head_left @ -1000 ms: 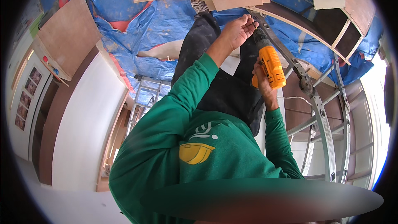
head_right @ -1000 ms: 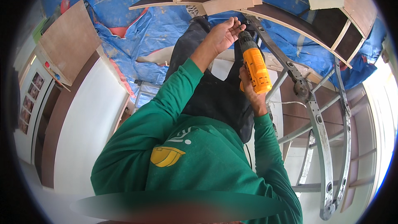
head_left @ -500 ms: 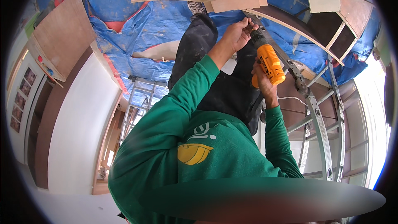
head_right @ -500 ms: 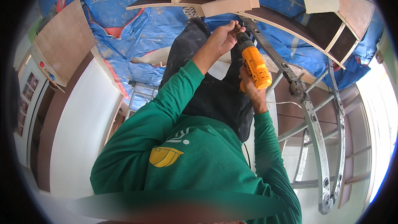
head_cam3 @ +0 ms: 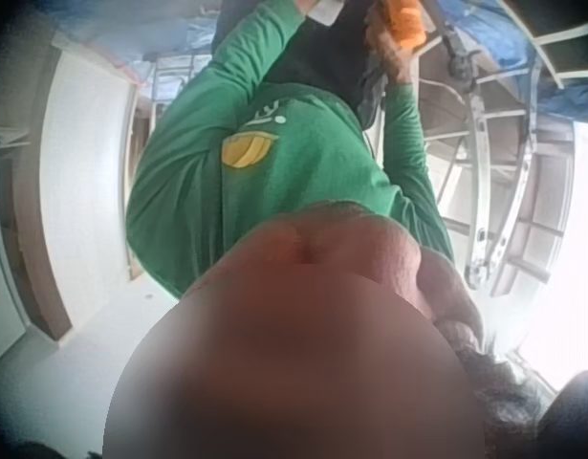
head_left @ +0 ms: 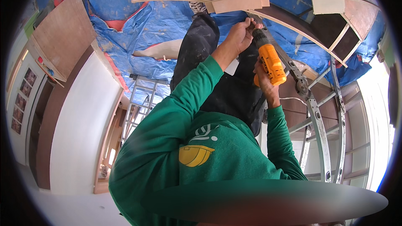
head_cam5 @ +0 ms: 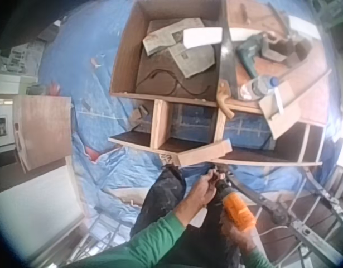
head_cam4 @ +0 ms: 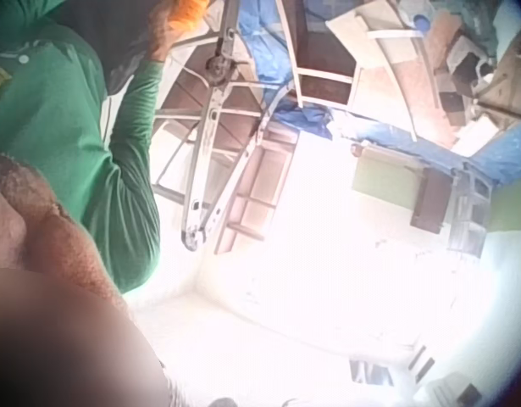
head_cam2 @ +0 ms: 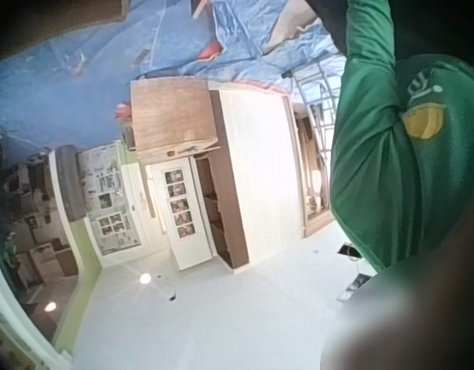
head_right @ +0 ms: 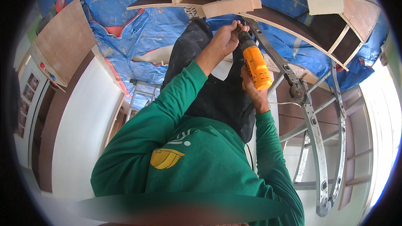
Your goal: The person is assembling a wooden cabinet or shelving unit. They use a pencil to mark measurements on a white panel, then use a tape measure and a drill to attach wooden pieces to the structure. The person works on a ladder and handles various wooden components and tools.
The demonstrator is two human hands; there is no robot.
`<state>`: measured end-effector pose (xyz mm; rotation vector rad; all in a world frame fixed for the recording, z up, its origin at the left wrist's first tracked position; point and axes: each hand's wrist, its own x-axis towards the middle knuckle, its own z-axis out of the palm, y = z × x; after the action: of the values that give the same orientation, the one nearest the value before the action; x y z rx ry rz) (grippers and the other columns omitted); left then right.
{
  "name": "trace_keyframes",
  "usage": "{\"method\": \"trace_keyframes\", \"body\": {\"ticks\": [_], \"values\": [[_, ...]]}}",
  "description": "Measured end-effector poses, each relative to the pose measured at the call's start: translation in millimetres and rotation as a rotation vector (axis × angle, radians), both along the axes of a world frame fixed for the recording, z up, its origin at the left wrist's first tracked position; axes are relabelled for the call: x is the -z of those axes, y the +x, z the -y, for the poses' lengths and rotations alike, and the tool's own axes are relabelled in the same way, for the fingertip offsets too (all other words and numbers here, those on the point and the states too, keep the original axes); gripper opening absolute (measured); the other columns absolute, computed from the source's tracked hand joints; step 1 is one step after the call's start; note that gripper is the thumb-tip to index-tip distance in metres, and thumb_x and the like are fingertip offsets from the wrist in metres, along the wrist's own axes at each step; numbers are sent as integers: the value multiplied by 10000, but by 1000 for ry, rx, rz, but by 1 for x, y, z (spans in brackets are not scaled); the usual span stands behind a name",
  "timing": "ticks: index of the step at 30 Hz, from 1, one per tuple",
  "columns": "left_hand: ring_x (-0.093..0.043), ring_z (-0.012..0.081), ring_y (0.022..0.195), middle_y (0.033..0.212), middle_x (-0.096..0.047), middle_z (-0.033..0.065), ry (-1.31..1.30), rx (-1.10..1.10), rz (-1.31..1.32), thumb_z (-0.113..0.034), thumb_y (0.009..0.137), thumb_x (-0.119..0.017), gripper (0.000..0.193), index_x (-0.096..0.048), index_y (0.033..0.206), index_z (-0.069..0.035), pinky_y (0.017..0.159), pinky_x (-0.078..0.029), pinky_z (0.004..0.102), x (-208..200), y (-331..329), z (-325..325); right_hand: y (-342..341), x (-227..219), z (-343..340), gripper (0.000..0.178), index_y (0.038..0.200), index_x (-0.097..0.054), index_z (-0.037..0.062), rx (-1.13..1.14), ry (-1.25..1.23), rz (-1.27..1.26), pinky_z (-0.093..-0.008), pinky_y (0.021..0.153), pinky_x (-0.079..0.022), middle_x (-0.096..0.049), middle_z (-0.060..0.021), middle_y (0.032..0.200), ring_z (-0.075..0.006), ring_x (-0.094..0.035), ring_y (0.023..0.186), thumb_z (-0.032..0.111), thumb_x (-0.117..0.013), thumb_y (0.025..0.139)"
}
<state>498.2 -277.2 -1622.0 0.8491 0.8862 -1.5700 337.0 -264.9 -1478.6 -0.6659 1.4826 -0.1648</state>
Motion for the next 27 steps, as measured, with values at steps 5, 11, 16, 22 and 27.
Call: {"method": "trace_keyframes", "body": {"ticks": [5, 11, 16, 22, 27], "values": [[-699, 279, 991, 968, -654, 110, 22, 170, -13, -194, 1128, -476, 222, -599, 1049, -27, 998, -569, 415, 12, 7, 11, -6, 17, 28, 354, 1157, -650, 9, -571, -501, -106, -394, 784, -550, -717, -183, 979, -371, -712, 898, 131, -788, 855], [-681, 310, 979, 979, -643, 105, 11, 226, 62, -189, 1121, -447, 202, -581, 1072, -46, 962, -566, 467, 62, -8, 23, 6, 46, 40, 367, 1148, -654, -7, -501, -400, -156, -436, 798, -554, -726, -226, 991, -461, -708, 931, 152, -794, 848], [-681, 332, 943, 973, -638, 157, -89, 293, 57, -178, 1114, -374, 241, -557, 1083, -24, 899, -598, 473, 121, -8, 25, 22, 74, 51, 398, 1168, -664, -16, -484, -384, -211, -447, 821, -568, -741, -245, 1021, -456, -717, 963, 180, -792, 847], [-682, 337, 914, 948, -635, 169, -29, 223, -13, -185, 1114, -366, 259, -537, 1085, 7, 861, -611, 487, 156, -13, 26, 20, 102, 50, 411, 1187, -674, -7, -486, -442, -229, -463, 823, -574, -745, -258, 1008, -465, -715, 976, 194, -790, 847], [-684, 328, 912, 952, -638, 164, -38, 218, 4, -186, 1114, -379, 260, -539, 1110, 19, 855, -614, 480, 150, -16, 33, 20, 102, 58, 419, 1209, -679, 1, -528, -376, -244, -461, 839, -574, -744, -259, 1024, -467, -710, 993, 196, -783, 852]]}}
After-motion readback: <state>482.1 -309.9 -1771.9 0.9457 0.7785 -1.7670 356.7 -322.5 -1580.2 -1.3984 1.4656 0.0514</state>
